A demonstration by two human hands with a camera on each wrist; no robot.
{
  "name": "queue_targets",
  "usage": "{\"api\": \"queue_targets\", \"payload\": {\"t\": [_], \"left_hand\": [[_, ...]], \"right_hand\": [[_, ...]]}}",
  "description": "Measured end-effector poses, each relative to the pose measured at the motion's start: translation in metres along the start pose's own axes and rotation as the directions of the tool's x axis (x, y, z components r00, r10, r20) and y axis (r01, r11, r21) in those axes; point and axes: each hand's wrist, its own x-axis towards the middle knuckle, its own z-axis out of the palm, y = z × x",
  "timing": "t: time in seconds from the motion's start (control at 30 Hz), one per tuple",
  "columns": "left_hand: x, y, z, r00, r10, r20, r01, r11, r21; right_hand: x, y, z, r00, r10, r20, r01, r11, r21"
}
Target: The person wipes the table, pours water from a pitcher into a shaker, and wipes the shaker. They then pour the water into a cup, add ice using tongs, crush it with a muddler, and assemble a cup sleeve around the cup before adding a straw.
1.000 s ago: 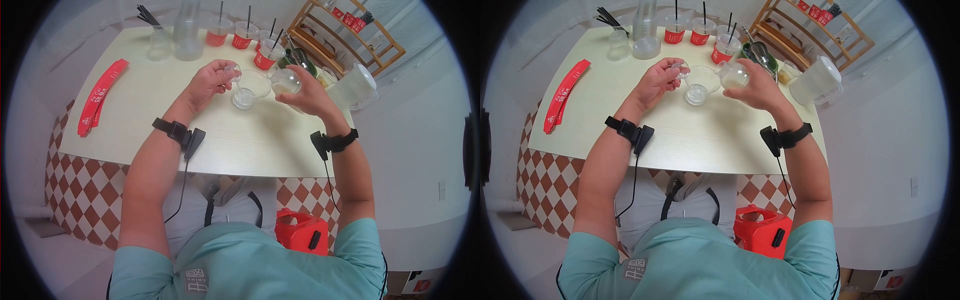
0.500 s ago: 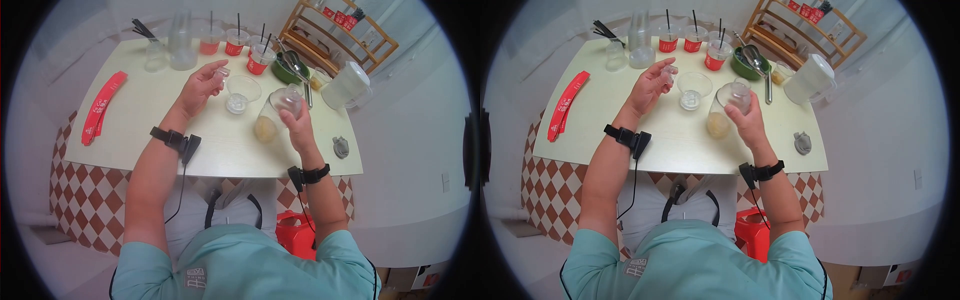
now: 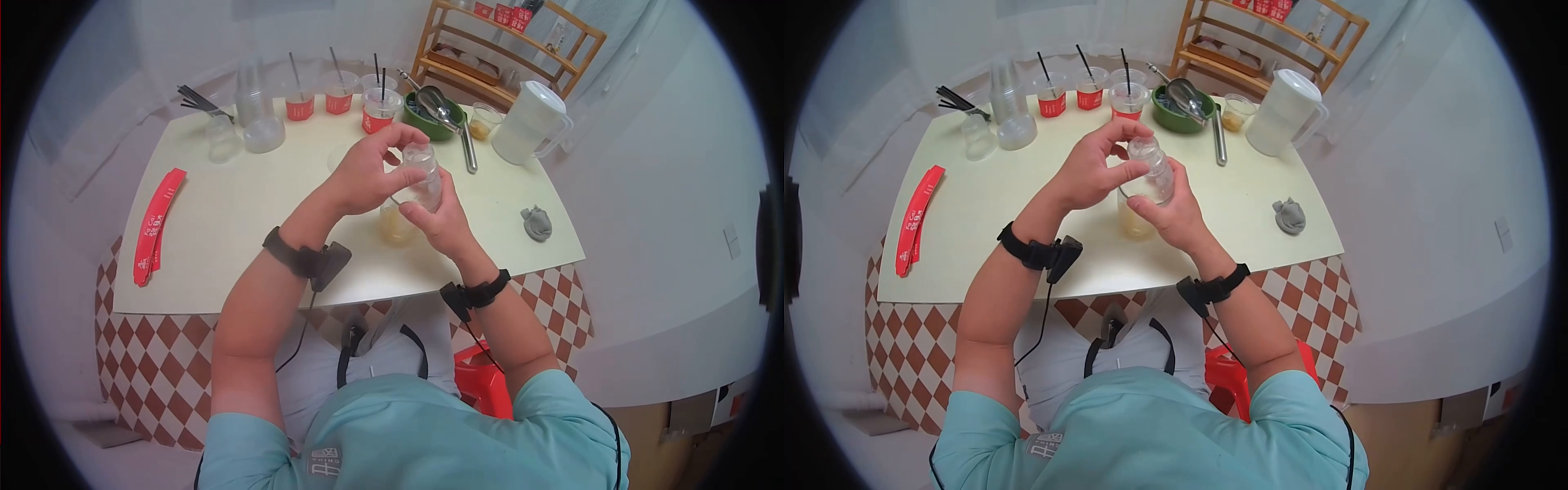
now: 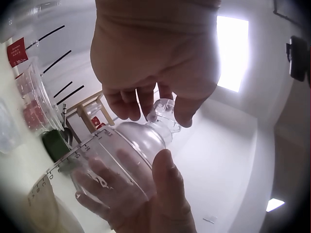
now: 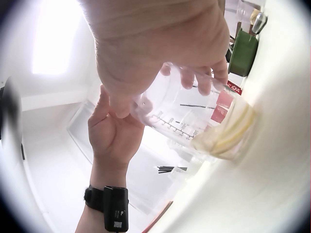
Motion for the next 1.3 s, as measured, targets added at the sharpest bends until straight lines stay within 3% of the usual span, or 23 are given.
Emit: {"api": "queue_targets", "payload": {"t": [0.33, 0.43, 0.63, 0.67, 0.7, 0.77, 0.83, 0.97, 1.03, 1.1, 1.17, 1.3], "left_hand": [[0.000, -0.008, 0.012, 1.000, 0.014, 0.027, -0.018, 0.990, 0.140], [-0.003, -0.006, 0.015, 1.000, -0.008, 0.010, 0.007, 0.997, 0.078], [-0.009, -0.008, 0.006, 0.997, 0.066, -0.048, -0.068, 0.997, -0.040], [-0.011, -0.018, -0.002, 0.988, 0.033, -0.149, -0.057, 0.985, -0.160], [-0.012, -0.029, -0.013, 0.970, -0.016, -0.243, -0.054, 0.959, -0.279], [-0.017, -0.050, -0.043, 0.916, -0.084, -0.393, -0.034, 0.958, -0.285], [-0.022, -0.055, -0.061, 0.830, -0.189, -0.526, -0.050, 0.912, -0.406], [-0.034, -0.085, -0.085, 0.772, -0.274, -0.574, -0.067, 0.862, -0.502], [-0.038, -0.093, -0.086, 0.698, -0.443, -0.563, 0.058, 0.818, -0.573], [-0.039, -0.099, -0.083, 0.683, -0.461, -0.567, 0.066, 0.812, -0.581], [-0.039, -0.103, -0.083, 0.670, -0.469, -0.575, 0.070, 0.811, -0.581], [-0.045, -0.108, -0.082, 0.655, -0.439, -0.616, 0.067, 0.845, -0.530]], "right_hand": [[-0.001, -0.003, 0.000, 1.000, 0.011, 0.009, -0.011, 1.000, 0.009], [-0.001, 0.002, 0.001, 1.000, 0.012, -0.010, -0.012, 1.000, 0.013], [-0.019, -0.013, -0.012, 0.998, 0.042, -0.039, -0.044, 0.997, -0.060], [-0.022, -0.011, -0.018, 0.998, 0.040, -0.055, -0.043, 0.997, -0.059], [-0.026, -0.009, -0.025, 0.996, 0.042, -0.083, -0.049, 0.995, -0.085], [-0.034, -0.007, -0.042, 0.991, 0.045, -0.123, -0.059, 0.992, -0.110], [-0.041, -0.007, -0.061, 0.963, 0.034, -0.268, -0.091, 0.975, -0.204], [-0.031, 0.013, -0.102, 0.891, 0.020, -0.454, -0.136, 0.965, -0.225], [-0.017, 0.021, -0.121, 0.866, 0.025, -0.499, -0.154, 0.963, -0.220], [0.001, 0.034, -0.142, 0.843, 0.025, -0.538, -0.166, 0.962, -0.216], [0.021, 0.056, -0.163, 0.777, -0.051, -0.628, -0.203, 0.923, -0.326], [0.055, 0.063, -0.180, 0.774, -0.052, -0.631, -0.237, 0.900, -0.365]]}}
